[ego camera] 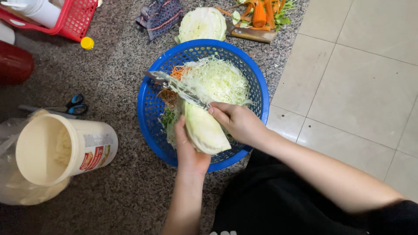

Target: Grating a head of cabbage using a hand-held grater over a strainer basket.

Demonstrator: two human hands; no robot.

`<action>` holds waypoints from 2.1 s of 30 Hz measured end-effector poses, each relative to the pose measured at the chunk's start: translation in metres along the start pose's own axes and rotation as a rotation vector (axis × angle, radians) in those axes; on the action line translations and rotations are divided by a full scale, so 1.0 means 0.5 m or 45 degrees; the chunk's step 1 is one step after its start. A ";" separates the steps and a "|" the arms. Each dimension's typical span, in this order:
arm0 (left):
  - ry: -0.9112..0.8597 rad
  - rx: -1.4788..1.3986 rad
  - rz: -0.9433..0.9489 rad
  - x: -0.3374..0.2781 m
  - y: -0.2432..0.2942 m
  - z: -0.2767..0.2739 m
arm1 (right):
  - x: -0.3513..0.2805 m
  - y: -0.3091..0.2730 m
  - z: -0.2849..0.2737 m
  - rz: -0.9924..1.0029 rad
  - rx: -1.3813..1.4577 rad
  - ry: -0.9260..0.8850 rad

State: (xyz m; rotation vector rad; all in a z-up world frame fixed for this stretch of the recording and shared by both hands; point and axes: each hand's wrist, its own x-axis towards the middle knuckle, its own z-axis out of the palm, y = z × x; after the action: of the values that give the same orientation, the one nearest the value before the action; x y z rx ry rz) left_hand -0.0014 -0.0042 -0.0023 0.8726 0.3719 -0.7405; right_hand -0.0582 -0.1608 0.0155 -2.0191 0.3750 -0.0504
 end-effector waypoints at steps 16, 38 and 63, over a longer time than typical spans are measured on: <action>0.071 0.042 -0.114 0.013 0.026 0.000 | -0.022 -0.026 -0.019 0.111 -0.129 -0.071; -0.007 -0.146 -0.147 0.010 0.010 -0.056 | -0.035 -0.021 -0.005 0.094 -0.004 -0.088; 0.334 -0.102 -0.184 -0.029 0.105 0.086 | -0.078 -0.028 -0.053 0.012 0.231 -0.187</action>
State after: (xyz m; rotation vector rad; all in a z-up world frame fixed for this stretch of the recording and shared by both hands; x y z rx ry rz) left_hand 0.0263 -0.0104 0.0608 0.8749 0.6995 -0.7404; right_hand -0.0971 -0.1668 0.0452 -1.8289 0.2759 0.0675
